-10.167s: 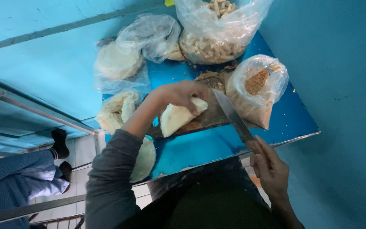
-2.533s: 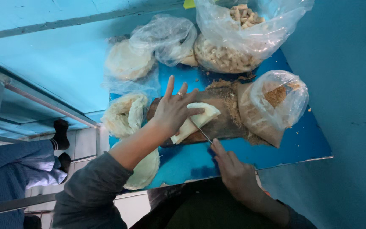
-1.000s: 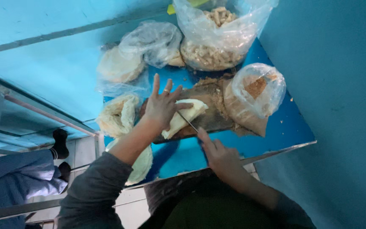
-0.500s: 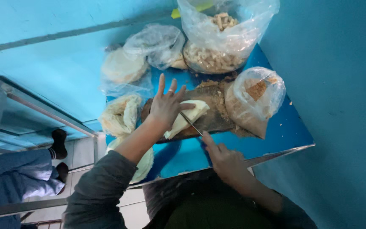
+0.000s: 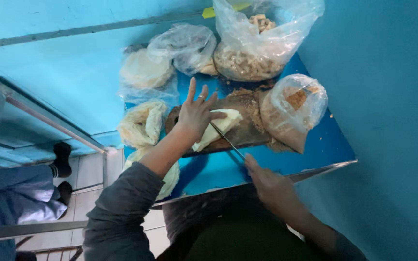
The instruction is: The person cuts round flatbread discs in half with a knife on a wooden cutting board, then tears and separates the soft layers of each piece by hand, setting the separated pieces on the table beside bags of ingredients.
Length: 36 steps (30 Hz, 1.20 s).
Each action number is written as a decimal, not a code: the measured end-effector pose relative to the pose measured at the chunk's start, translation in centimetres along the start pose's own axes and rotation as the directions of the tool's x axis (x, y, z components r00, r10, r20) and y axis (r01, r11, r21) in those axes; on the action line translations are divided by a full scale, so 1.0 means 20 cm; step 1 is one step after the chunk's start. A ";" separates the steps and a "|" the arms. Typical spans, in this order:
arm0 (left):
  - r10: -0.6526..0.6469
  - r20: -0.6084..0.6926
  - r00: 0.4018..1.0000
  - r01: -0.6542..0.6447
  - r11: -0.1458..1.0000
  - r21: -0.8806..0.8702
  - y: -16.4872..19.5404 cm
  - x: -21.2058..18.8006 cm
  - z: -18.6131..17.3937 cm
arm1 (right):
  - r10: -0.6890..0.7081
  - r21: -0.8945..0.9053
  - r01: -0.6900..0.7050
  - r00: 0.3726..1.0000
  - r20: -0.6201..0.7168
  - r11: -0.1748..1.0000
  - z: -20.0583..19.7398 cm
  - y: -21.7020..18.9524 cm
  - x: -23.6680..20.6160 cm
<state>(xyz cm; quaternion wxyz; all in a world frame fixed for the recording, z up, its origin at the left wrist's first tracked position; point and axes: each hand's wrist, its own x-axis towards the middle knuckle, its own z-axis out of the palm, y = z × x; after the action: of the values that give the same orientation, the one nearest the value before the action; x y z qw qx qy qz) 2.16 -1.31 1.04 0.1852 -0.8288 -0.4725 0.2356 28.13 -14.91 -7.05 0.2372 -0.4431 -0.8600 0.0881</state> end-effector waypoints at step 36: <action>-0.406 -0.496 0.768 0.123 0.853 -0.507 0.18 -0.83 0.12 | 0.355 -0.508 -0.399 0.916 -0.185 0.763 -0.44 0.29 0.01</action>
<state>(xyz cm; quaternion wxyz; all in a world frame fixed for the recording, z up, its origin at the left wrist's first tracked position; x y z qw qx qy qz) -4.02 -17.25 0.85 0.1590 -0.8022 -0.5480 -0.1760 36.47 -11.79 -1.42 0.1147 -0.6582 -0.7331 -0.1271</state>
